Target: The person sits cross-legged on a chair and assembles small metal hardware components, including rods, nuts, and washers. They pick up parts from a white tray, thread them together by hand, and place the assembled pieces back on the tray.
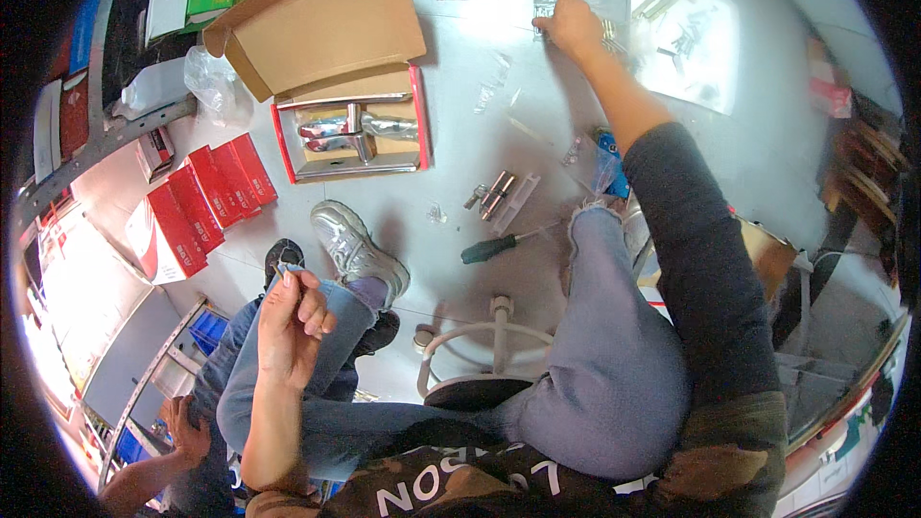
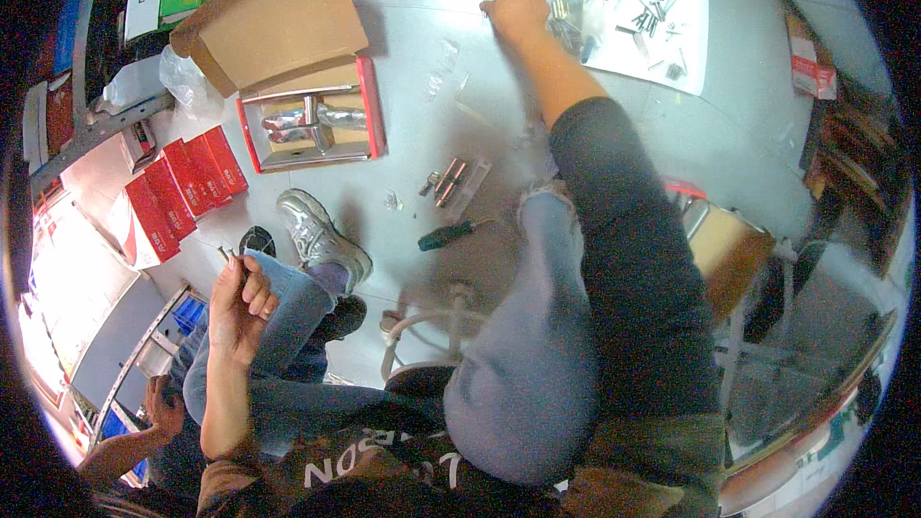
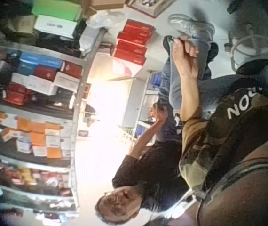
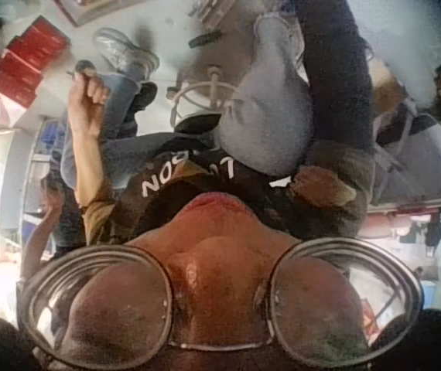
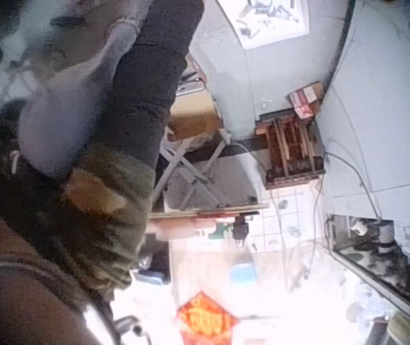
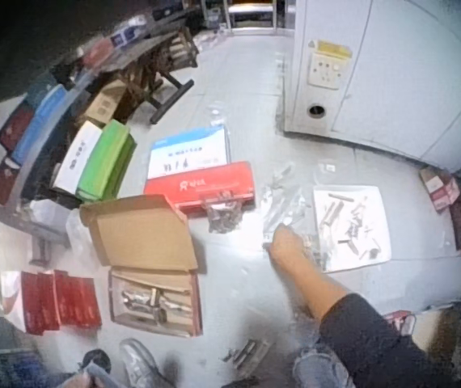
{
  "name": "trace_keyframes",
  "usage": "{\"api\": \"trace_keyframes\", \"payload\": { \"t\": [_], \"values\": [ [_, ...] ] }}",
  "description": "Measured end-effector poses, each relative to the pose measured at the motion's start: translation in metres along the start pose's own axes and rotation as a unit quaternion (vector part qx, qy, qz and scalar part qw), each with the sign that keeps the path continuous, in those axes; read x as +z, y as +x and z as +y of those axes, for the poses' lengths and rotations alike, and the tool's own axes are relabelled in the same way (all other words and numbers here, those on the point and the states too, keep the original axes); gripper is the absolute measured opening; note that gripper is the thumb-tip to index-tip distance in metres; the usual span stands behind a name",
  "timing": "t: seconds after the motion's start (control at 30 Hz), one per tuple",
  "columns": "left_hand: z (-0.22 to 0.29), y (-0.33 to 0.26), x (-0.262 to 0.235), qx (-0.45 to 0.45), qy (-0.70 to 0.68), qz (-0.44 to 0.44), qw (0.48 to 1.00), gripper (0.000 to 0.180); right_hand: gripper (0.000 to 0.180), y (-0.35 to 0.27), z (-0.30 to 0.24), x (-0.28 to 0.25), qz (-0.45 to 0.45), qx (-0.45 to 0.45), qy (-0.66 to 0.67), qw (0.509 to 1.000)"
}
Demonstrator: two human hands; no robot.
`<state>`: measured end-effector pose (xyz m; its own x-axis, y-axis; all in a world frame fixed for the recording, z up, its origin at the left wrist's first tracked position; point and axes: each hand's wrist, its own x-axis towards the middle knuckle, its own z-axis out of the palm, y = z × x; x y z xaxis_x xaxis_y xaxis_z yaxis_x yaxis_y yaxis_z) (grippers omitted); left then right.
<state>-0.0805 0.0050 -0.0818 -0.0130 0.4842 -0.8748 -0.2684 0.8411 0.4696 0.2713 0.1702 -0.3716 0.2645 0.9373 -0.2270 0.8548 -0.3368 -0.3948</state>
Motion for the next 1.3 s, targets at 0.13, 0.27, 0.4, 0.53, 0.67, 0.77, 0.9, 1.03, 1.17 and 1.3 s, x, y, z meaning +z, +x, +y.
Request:
{"api": "trace_keyframes", "payload": {
  "t": [0.13,0.27,0.4,0.53,0.67,0.77,0.9,1.03,1.17,1.3],
  "values": [
    [0.003,-0.003,-0.005,0.006,-0.032,0.015,0.999,0.026,0.032,-0.009,-0.006,0.001,-0.128,0.102,0.245,0.956],
    [0.001,-0.012,-0.002,0.003,-0.054,-0.025,0.998,0.027,0.012,-0.046,-0.003,-0.048,-0.255,0.242,0.756,0.552],
    [-0.002,-0.016,0.004,0.000,-0.040,-0.055,0.998,0.027,0.013,-0.088,-0.008,-0.101,-0.255,0.191,0.857,0.405],
    [-0.003,-0.014,0.006,0.009,-0.021,-0.021,1.000,0.026,0.014,-0.112,-0.017,-0.132,-0.215,0.193,0.890,0.353],
    [-0.005,-0.012,0.008,0.010,-0.016,-0.033,0.999,0.026,0.012,-0.124,-0.019,-0.150,-0.193,0.174,0.894,0.366],
    [-0.005,-0.012,0.012,0.009,-0.015,-0.030,0.999,0.026,0.014,-0.129,-0.017,-0.156,-0.151,0.135,0.883,0.423],
    [-0.004,-0.010,0.018,0.009,-0.006,-0.032,0.999,0.026,0.019,-0.129,-0.008,-0.151,-0.126,0.135,0.882,0.434],
    [-0.004,-0.009,0.022,0.003,0.001,-0.019,1.000,0.026,0.027,-0.125,0.018,-0.130,-0.033,0.148,0.795,0.587],
    [-0.005,-0.009,0.021,0.007,0.001,-0.012,1.000,0.027,0.025,-0.132,0.053,-0.105,0.079,0.260,0.567,0.778],
    [-0.007,-0.007,0.019,0.002,0.003,-0.016,1.000,0.027,0.031,-0.135,0.072,-0.089,0.035,0.268,0.641,0.719]
  ]
}}
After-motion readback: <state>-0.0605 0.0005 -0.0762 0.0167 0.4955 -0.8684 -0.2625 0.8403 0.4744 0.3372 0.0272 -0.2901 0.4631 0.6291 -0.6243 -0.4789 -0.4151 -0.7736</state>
